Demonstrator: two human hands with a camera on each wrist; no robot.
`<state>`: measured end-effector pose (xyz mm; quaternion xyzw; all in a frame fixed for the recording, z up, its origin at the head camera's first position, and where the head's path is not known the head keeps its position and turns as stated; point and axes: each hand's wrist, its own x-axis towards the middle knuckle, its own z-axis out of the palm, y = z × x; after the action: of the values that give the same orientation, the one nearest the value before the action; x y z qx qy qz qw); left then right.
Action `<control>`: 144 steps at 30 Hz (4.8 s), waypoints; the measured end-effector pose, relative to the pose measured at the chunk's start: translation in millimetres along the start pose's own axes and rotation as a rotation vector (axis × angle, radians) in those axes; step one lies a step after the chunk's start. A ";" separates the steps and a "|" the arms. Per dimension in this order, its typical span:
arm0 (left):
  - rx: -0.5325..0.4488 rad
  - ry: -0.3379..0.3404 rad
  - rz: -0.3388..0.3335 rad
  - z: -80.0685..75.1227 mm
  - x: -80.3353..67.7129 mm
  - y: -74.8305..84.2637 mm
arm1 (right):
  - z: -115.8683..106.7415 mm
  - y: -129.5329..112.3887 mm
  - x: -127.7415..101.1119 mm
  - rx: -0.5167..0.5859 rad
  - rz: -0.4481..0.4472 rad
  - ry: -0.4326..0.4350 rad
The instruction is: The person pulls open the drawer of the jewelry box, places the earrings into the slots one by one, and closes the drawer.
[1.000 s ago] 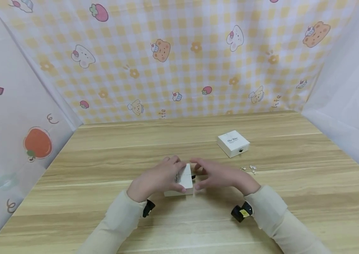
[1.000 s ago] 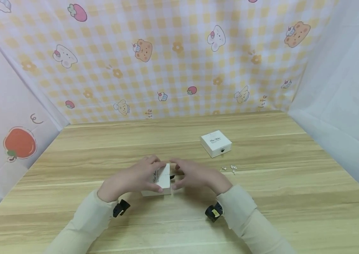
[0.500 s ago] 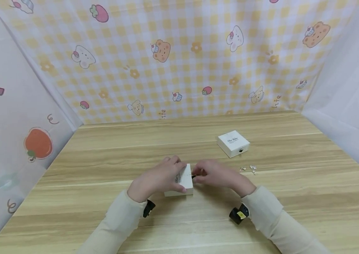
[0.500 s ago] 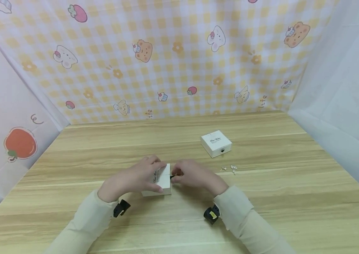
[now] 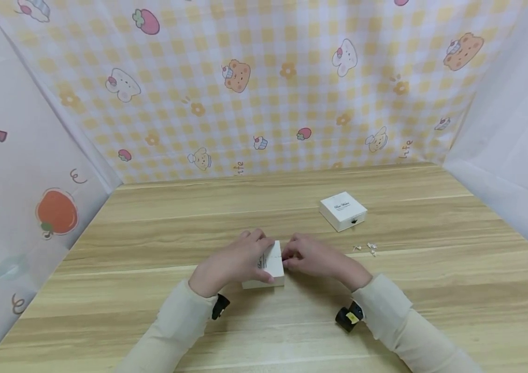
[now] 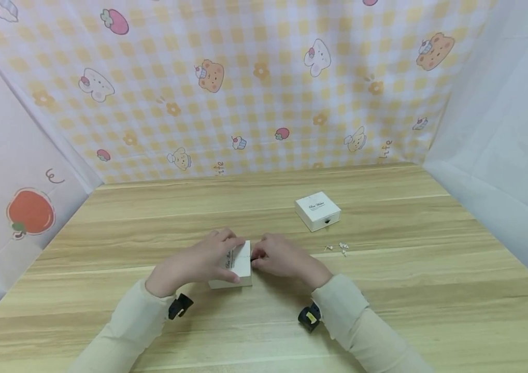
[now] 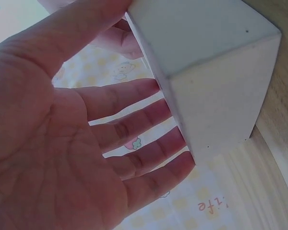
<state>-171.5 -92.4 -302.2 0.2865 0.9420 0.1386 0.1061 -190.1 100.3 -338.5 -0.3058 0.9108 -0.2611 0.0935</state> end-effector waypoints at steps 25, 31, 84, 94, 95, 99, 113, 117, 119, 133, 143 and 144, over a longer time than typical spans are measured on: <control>-0.008 -0.017 -0.015 0.4 0.0 1.2 | 2.9 1.3 1.4 -0.012 0.023 0.004; -0.014 -0.008 -0.009 1.0 0.1 0.3 | 1.9 1.3 0.9 -0.023 0.005 0.015; -0.038 -0.015 -0.032 0.8 2.1 0.6 | -26.4 29.8 -6.4 -0.005 -0.008 -0.066; -0.015 -0.021 -0.034 -0.1 2.8 0.0 | -34.6 34.8 -8.2 -0.020 0.003 -0.095; -0.014 -0.020 -0.034 -0.1 2.9 -0.3 | -35.5 34.8 -8.4 -0.024 0.001 -0.096; -0.015 -0.018 -0.040 -0.8 2.9 -1.0 | -39.5 33.7 -9.4 -0.016 0.015 -0.108; -0.020 -0.035 -0.036 0.2 2.3 0.6 | -43.7 35.3 -15.6 0.033 0.108 -0.129; -0.032 -0.031 -0.034 0.3 1.2 1.0 | -45.3 36.3 -16.8 0.028 0.119 -0.132; -0.037 -0.031 -0.030 0.8 0.6 1.2 | -45.9 36.5 -18.2 0.021 0.115 -0.134; -0.038 -0.014 -0.021 1.2 -0.8 0.7 | -49.1 37.0 -21.1 0.005 0.092 -0.131; -0.031 -0.025 -0.019 0.1 -0.8 0.6 | -50.1 37.7 -21.7 -0.006 0.100 -0.143; -0.026 -0.026 -0.019 -0.2 -0.8 0.6 | -50.1 37.7 -21.9 -0.005 0.101 -0.142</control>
<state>-170.6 -92.3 -301.8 0.2778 0.9414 0.1461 0.1234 -208.3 160.0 -315.9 -0.2773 0.9169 -0.2312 0.1701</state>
